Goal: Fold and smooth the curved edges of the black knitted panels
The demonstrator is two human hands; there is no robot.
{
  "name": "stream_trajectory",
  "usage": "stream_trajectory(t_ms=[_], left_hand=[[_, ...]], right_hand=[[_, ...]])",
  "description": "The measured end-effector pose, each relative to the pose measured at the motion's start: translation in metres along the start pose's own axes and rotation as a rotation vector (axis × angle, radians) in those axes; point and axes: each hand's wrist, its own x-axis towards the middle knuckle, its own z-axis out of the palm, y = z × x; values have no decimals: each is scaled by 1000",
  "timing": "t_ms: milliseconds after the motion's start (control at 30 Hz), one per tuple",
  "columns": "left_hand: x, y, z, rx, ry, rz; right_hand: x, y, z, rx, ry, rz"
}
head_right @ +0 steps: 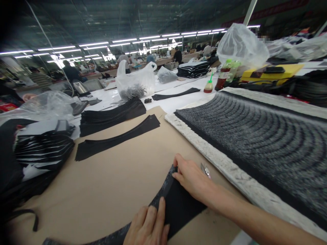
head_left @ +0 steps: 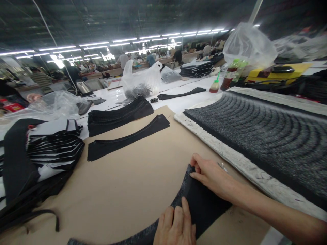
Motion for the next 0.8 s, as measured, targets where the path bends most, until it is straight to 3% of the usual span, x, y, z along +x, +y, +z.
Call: stream_trajectory(t_ms=[167, 333, 500, 667, 800], left_hand=[[2, -1, -2, -13, -24, -16], [4, 4, -2, -45, -47, -74], [6, 16, 2, -116, -56, -215], [14, 12, -10, -180, -203, -242], [20, 10, -23, -259, -342, -258]], right_hand=[[-3, 0, -5, 0, 1, -74], [-18, 0, -6, 6, 50, -243], [-35, 9, 8, -277, 88, -398], [-34, 34, 9, -450, 263, -543], [-28, 50, 15, -470, 291, -684]])
